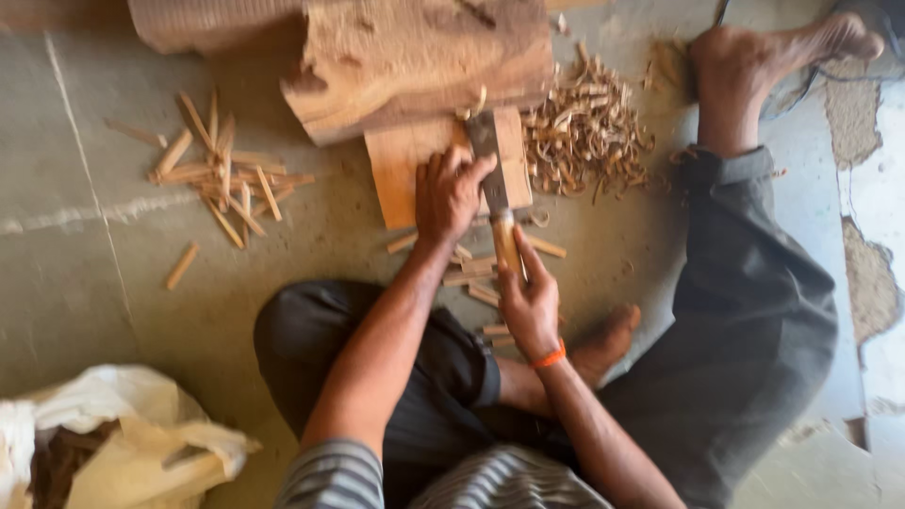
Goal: The person sits on the floor and uses a chisel to carve small wooden sticks from a larger block of wood. They repeatedly strike the chisel with a mallet to shape the wood, creating a pile of shavings and finished sticks.
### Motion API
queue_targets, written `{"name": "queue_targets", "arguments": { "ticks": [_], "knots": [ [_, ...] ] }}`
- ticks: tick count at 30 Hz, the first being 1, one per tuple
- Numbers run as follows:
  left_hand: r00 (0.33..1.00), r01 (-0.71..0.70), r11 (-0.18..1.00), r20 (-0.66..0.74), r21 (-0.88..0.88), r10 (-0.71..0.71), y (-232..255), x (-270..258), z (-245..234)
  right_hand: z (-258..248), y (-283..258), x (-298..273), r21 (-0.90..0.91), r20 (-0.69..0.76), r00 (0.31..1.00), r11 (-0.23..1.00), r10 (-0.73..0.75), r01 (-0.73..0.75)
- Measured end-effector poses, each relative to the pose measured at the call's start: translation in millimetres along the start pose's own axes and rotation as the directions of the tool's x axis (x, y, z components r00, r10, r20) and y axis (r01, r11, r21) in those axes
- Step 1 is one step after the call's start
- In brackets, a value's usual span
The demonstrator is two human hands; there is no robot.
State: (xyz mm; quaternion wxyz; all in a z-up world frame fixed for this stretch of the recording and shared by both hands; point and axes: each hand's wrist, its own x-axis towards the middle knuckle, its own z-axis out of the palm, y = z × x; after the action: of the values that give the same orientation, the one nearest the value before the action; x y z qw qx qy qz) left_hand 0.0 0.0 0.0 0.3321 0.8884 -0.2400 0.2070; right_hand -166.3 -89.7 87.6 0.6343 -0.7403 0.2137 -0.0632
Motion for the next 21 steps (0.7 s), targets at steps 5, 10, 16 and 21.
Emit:
{"name": "queue_targets", "arguments": {
  "ticks": [5,10,16,21],
  "knots": [
    [0.998,0.065,0.996,-0.01,-0.066,-0.066,11,-1,-21,-22,20,-14,0.297,0.049,0.961,0.915,0.273,-0.275],
    [0.998,-0.024,1.0,0.051,0.011,0.023,3,-4,2,-56,17,-41,0.443,-0.072,0.987,0.891,0.146,-0.099],
    [0.994,0.067,0.996,0.094,-0.059,-0.061,-10,-10,15,-72,19,-55,0.233,-0.043,0.976,0.952,0.214,-0.199],
    [0.993,0.031,0.994,0.117,-0.104,-0.019,-12,-11,6,-76,31,-66,0.225,0.027,0.972,0.946,0.233,-0.233]
  ]
}}
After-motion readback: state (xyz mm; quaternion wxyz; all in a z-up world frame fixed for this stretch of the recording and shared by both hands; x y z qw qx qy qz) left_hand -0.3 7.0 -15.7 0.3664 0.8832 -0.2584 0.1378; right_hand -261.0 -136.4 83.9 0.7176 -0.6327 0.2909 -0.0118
